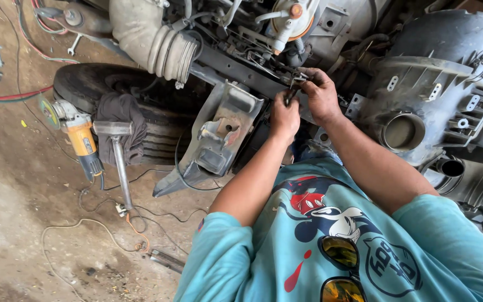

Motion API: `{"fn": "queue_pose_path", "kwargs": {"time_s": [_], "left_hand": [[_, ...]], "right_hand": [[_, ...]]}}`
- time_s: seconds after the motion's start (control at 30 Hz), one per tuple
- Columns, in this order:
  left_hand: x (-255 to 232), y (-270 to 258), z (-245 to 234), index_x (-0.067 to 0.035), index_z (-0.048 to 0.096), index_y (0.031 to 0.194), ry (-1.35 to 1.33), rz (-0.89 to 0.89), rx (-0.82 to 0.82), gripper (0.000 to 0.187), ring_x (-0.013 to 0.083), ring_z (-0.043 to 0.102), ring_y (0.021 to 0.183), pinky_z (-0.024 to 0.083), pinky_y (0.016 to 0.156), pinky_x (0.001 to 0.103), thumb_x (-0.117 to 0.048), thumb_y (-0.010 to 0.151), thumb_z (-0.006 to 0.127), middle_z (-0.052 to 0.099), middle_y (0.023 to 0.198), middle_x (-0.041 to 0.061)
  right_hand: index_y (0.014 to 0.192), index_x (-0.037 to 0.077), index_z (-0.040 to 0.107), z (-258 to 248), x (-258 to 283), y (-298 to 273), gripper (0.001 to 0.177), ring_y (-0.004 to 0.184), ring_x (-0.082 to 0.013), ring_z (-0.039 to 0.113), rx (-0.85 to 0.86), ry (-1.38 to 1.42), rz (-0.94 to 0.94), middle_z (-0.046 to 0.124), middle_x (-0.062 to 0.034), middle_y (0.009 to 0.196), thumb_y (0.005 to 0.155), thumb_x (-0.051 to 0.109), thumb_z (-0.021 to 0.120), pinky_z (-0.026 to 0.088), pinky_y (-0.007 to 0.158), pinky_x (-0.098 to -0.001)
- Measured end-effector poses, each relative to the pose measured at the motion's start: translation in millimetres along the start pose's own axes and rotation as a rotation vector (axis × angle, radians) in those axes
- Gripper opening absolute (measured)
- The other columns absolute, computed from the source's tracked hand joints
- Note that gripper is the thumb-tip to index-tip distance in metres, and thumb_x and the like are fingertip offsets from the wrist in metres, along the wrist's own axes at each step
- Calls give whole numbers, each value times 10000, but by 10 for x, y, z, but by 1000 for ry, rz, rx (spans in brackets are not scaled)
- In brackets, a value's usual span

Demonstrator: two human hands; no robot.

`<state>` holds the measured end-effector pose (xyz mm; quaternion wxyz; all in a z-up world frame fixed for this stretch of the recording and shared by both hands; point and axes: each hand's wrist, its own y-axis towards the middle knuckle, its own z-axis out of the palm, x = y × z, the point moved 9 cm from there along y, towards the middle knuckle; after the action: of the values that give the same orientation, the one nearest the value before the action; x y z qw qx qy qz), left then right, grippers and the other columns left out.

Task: Replacing or repairing various components of a vehicle engine, including air intake and mechanical fittings.

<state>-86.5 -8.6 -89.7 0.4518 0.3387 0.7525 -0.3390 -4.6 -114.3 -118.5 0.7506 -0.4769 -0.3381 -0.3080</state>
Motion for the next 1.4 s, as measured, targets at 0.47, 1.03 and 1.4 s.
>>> {"fn": "queue_pose_path", "kwargs": {"time_s": [0.47, 1.03, 1.4], "left_hand": [[193, -82, 125, -60, 564, 1302, -901, -488, 29, 317, 168, 640, 992, 541, 771, 313, -120, 992, 589, 651, 1156, 90], [-152, 53, 3, -58, 618, 1224, -607, -399, 147, 207, 58, 586, 766, 484, 616, 216, -153, 1039, 615, 648, 942, -6], [228, 13, 220, -89, 619, 1278, -694, -476, 224, 294, 89, 623, 743, 488, 595, 226, -128, 987, 624, 626, 922, 10]], "right_hand": [[1581, 129, 395, 246, 190, -429, 646, 900, -108, 596, -51, -11, -68, 654, -48, 1048, 993, -67, 573, 536, 799, -257], [1238, 5, 609, 147, 650, -328, 246, 925, -76, 641, 66, -402, -80, 699, -26, 1056, 1025, 103, 682, 552, 809, -234], [1183, -5, 637, 174, 1107, 174, 165, 971, -134, 649, -70, -472, -97, 695, -61, 1072, 1026, 47, 632, 545, 867, -274]]}}
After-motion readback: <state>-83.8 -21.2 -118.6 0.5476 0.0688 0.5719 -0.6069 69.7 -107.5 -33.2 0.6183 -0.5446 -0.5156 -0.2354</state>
